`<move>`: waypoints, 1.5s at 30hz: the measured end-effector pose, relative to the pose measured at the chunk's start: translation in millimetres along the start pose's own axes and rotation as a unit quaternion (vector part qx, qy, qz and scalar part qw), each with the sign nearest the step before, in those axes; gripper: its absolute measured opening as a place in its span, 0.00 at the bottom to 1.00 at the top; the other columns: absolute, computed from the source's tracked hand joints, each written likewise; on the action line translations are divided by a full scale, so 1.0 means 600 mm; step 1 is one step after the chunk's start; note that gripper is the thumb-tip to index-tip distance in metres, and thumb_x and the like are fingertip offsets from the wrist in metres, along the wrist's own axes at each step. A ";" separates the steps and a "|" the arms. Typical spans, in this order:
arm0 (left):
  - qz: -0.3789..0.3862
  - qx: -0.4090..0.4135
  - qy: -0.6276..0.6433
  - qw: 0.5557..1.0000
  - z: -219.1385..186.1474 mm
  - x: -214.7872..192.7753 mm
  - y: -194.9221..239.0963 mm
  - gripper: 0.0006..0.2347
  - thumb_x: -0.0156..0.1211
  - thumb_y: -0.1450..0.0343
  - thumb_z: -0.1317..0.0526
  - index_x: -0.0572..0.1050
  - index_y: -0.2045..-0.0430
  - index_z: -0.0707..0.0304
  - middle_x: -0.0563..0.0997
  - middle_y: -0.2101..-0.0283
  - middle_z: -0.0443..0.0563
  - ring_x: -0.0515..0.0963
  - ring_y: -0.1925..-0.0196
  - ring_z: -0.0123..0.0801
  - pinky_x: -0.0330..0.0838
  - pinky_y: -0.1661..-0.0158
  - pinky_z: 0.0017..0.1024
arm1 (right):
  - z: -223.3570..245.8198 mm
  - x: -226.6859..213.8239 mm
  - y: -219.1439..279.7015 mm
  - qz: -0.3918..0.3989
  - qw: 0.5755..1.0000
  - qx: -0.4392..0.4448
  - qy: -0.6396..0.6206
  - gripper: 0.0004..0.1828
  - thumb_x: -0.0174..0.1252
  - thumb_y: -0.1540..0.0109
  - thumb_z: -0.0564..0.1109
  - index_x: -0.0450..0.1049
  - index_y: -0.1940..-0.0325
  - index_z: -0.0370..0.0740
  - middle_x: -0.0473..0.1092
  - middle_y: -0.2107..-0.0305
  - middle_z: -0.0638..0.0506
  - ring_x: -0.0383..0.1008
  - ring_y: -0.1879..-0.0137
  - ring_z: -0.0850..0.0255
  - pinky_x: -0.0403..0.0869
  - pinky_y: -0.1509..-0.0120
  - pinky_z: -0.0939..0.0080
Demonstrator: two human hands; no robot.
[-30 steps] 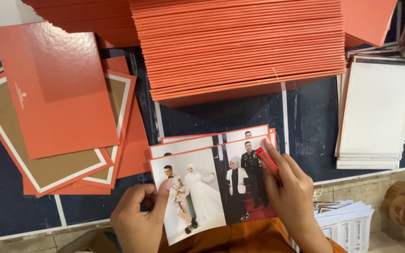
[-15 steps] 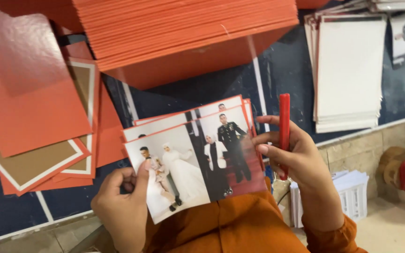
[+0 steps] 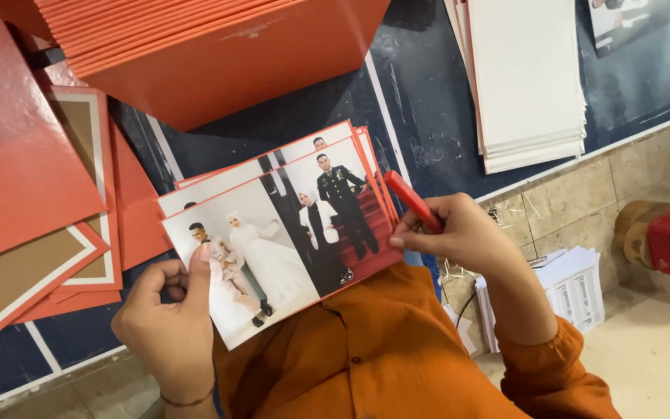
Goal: Assembling wedding invitations by folding printed inserts and placing them into cardstock covers.
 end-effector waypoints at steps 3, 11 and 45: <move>0.000 -0.001 0.007 1.000 0.003 -0.001 0.000 0.15 0.80 0.20 0.62 0.80 0.74 0.70 0.76 0.78 0.50 0.69 0.75 0.29 0.67 0.69 0.30 | -0.004 0.005 -0.003 0.010 1.000 -0.010 -0.007 0.09 0.78 0.39 0.45 0.88 0.71 0.40 0.54 0.88 0.60 0.47 0.79 0.68 0.49 0.72 0.65; 0.002 0.009 -0.001 1.000 0.003 -0.001 -0.001 0.16 0.80 0.21 0.60 0.80 0.74 0.70 0.76 0.77 0.49 0.70 0.74 0.29 0.68 0.67 0.31 | 0.000 0.009 -0.008 0.019 0.999 -0.008 0.032 0.12 0.78 0.37 0.44 0.83 0.72 0.42 0.62 0.84 0.59 0.53 0.75 0.68 0.53 0.68 0.66; -0.024 0.371 -0.171 0.912 -0.058 -0.021 -0.014 0.21 0.51 0.14 0.49 0.68 0.76 0.60 0.70 0.75 0.51 0.69 0.71 0.40 0.62 0.70 0.35 | 0.144 0.055 0.077 -0.103 0.838 -0.333 0.421 0.18 0.57 0.30 0.49 0.79 0.36 0.62 0.69 0.29 0.64 0.78 0.73 0.56 0.75 0.71 0.49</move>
Point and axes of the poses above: each hand's wrist, its own y-axis away from the middle knuckle, its own x-axis out of the palm, z = x × y, the point moved 10 cm from there along -y, towards the middle knuckle
